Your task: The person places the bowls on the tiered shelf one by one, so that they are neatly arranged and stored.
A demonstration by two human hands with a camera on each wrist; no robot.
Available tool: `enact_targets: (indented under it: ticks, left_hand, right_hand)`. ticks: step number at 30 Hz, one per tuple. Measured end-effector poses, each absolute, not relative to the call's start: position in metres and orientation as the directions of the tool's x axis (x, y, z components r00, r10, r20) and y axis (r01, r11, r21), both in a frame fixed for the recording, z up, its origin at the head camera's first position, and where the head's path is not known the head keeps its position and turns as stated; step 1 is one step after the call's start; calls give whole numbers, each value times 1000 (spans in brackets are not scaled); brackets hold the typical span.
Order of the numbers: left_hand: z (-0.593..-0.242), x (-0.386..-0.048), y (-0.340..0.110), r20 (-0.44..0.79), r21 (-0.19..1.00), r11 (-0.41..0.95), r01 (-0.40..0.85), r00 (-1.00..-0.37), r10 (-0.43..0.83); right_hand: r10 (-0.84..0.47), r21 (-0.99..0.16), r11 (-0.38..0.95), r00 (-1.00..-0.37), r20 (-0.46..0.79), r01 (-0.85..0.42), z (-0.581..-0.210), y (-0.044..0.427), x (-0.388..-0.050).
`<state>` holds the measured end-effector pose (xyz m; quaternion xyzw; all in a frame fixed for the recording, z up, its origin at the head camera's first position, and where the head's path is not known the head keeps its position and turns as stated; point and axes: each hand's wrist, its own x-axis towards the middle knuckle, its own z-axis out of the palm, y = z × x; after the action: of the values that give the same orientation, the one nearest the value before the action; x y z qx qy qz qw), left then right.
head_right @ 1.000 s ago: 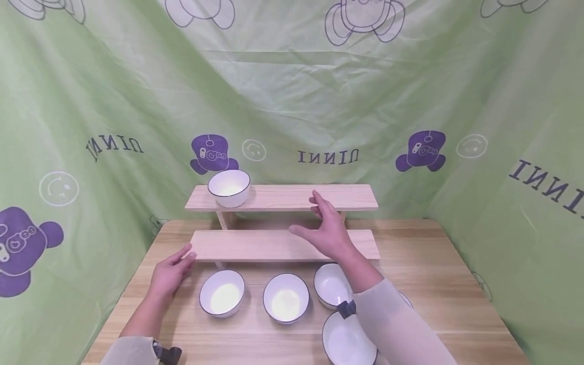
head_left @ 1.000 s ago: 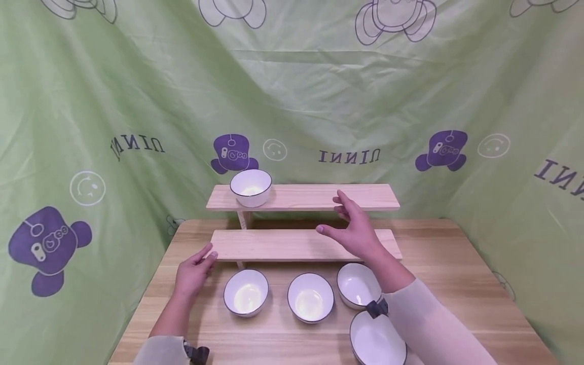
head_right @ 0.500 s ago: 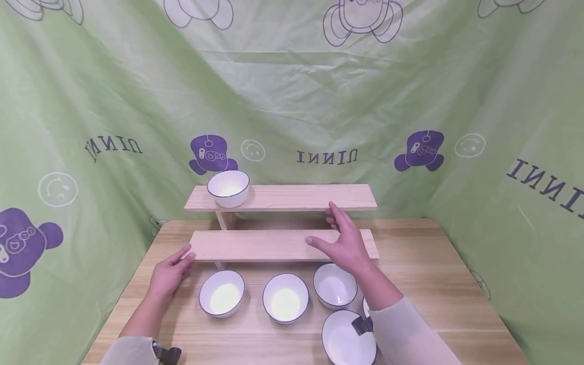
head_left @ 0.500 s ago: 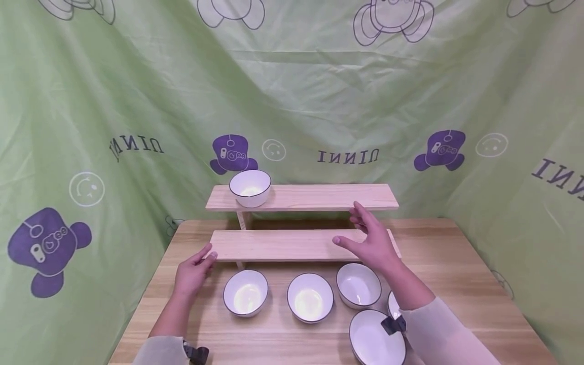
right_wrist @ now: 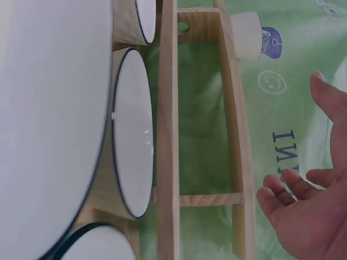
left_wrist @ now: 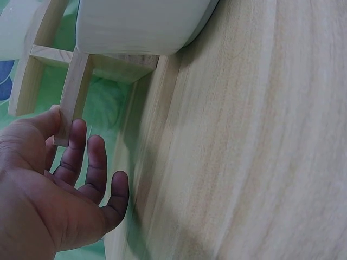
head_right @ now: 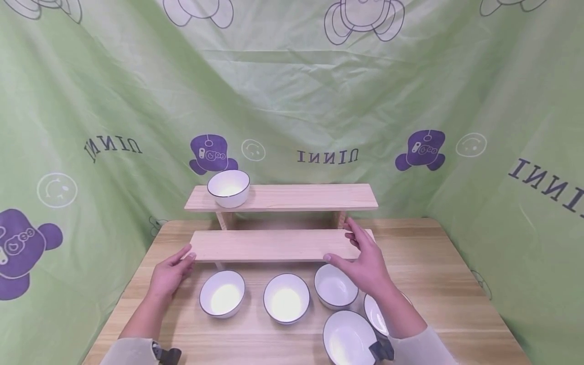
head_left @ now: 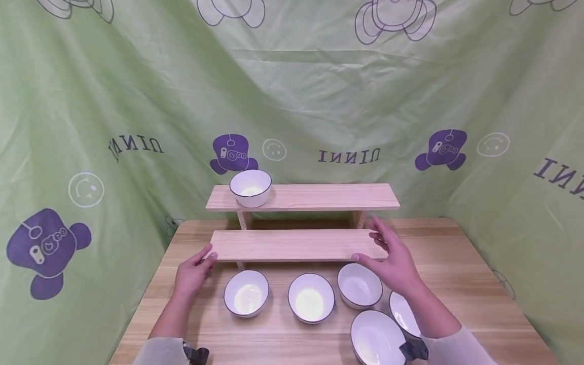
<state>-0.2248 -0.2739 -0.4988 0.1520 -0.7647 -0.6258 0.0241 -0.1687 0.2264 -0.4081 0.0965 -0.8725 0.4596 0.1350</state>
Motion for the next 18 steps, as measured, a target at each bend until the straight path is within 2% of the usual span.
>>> enact_targets:
  ticks: [11, 18]
  left_hand:
    - [-497, -226, -275, -153, 964, 171, -204, -951, -270]
    - [-500, -224, -274, -153, 959, 195, -208, -952, -264]
  right_hand:
    - [-20, -792, 567, -965, 260, -225, -418, 245, -140]
    - [-1, -777, 589, -961, 275, -223, -428, 255, -121]
